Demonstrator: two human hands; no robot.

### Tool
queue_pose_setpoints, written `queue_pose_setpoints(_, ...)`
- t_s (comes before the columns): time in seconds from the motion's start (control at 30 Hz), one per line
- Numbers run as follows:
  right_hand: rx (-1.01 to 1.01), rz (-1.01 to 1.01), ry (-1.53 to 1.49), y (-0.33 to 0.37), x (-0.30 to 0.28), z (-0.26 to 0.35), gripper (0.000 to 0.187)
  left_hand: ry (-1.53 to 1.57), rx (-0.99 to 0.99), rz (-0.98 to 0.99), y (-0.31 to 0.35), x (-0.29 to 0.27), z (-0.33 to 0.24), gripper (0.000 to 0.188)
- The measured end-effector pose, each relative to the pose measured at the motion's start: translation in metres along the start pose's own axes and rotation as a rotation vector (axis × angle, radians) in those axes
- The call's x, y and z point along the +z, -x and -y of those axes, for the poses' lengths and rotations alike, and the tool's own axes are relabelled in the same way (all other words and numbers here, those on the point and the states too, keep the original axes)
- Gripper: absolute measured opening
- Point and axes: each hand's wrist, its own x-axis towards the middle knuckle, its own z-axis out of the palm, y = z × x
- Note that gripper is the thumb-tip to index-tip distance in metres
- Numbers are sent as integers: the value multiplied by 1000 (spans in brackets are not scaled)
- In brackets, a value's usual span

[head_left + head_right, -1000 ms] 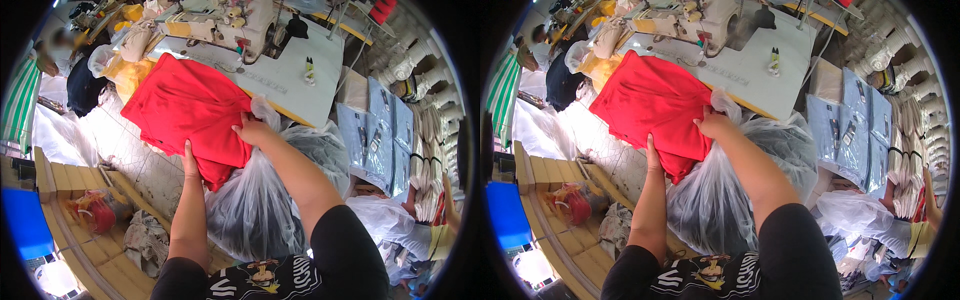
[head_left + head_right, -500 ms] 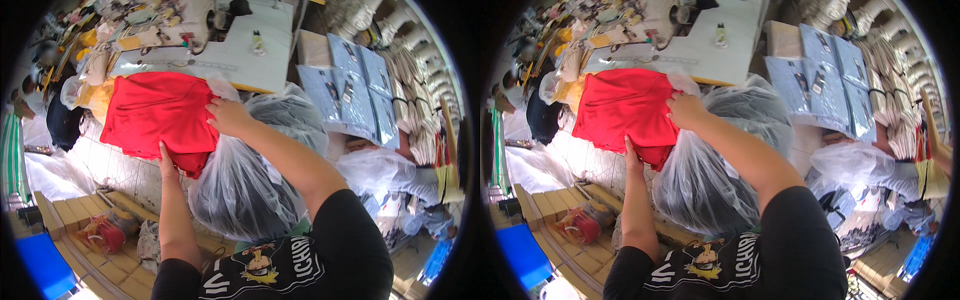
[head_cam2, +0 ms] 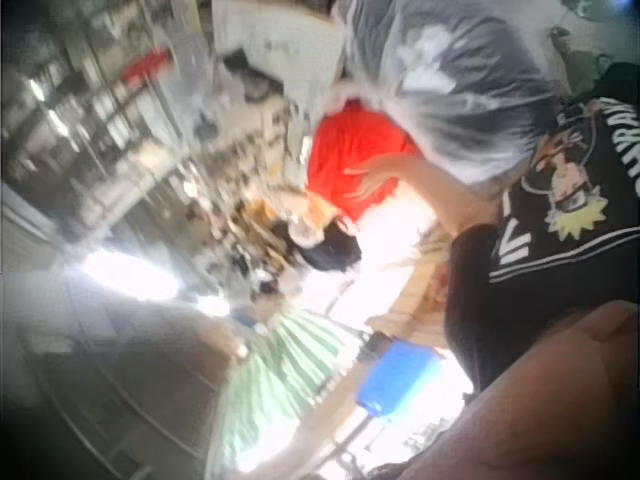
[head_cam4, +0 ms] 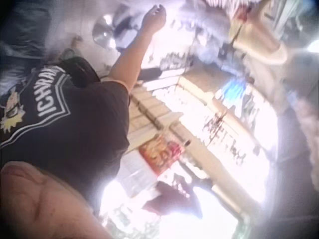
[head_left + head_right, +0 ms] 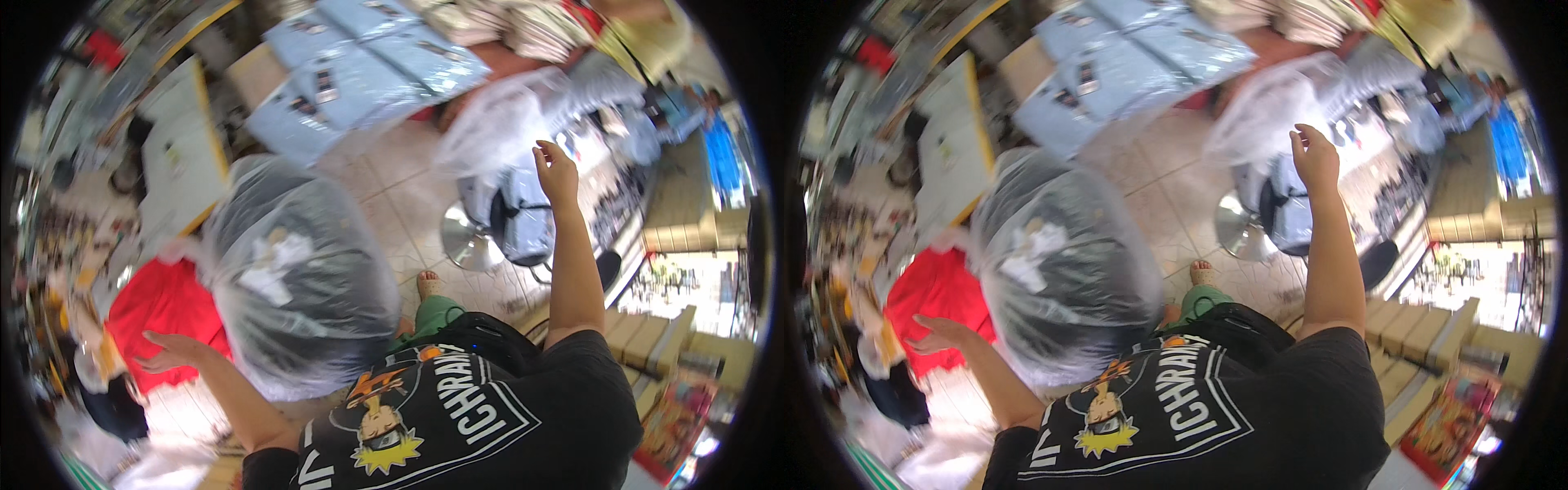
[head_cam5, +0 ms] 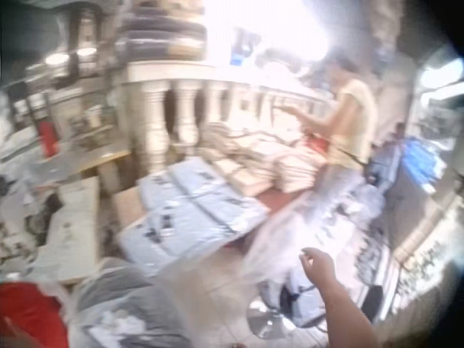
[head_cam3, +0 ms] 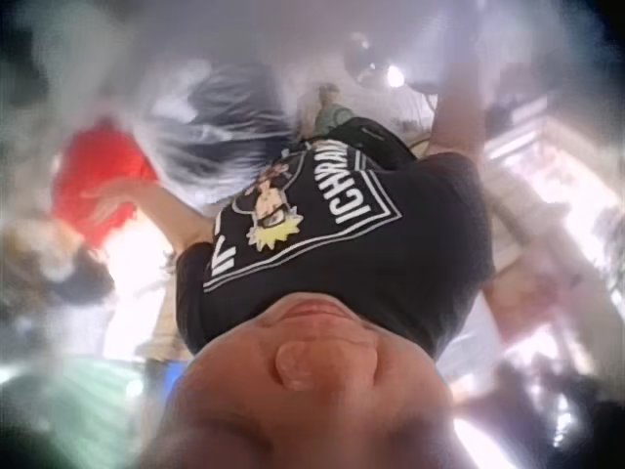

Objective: The person organizes and packs folded shirts into plastic bags, securing them with black straps and placing them into a larger plastic bag.

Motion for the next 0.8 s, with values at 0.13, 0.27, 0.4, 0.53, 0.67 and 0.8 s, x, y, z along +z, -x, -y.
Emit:
queue_pose_setpoints(0.13, 349, -118, 61, 33, -53, -118, 30, 540, 304, 312, 34, -4, -200, 54)
queue_pose_setpoints(0.27, 540, -77, -28, 61, -48, -217, 31, 998, 383, 949, 166, -37, -337, 48)
queue_pose_setpoints(0.4, 776, 121, -136, 73, 6, -325, 40, 953, 455, 1622, 339, -81, -394, 50)
queue_pose_setpoints(0.53, 982, 213, -228, 85, 63, -388, 57, 541, 110, 2334, 504, -101, -404, 78)
queue_pose_setpoints(0.67, 1021, 278, -387, 82, 97, -412, 66, 340, -135, 2507, 620, -114, -405, 104)
queue_pose_setpoints(0.8, 1042, 393, -644, 91, 129, -439, 65, 28, -48, 2203, 653, -126, -426, 95)
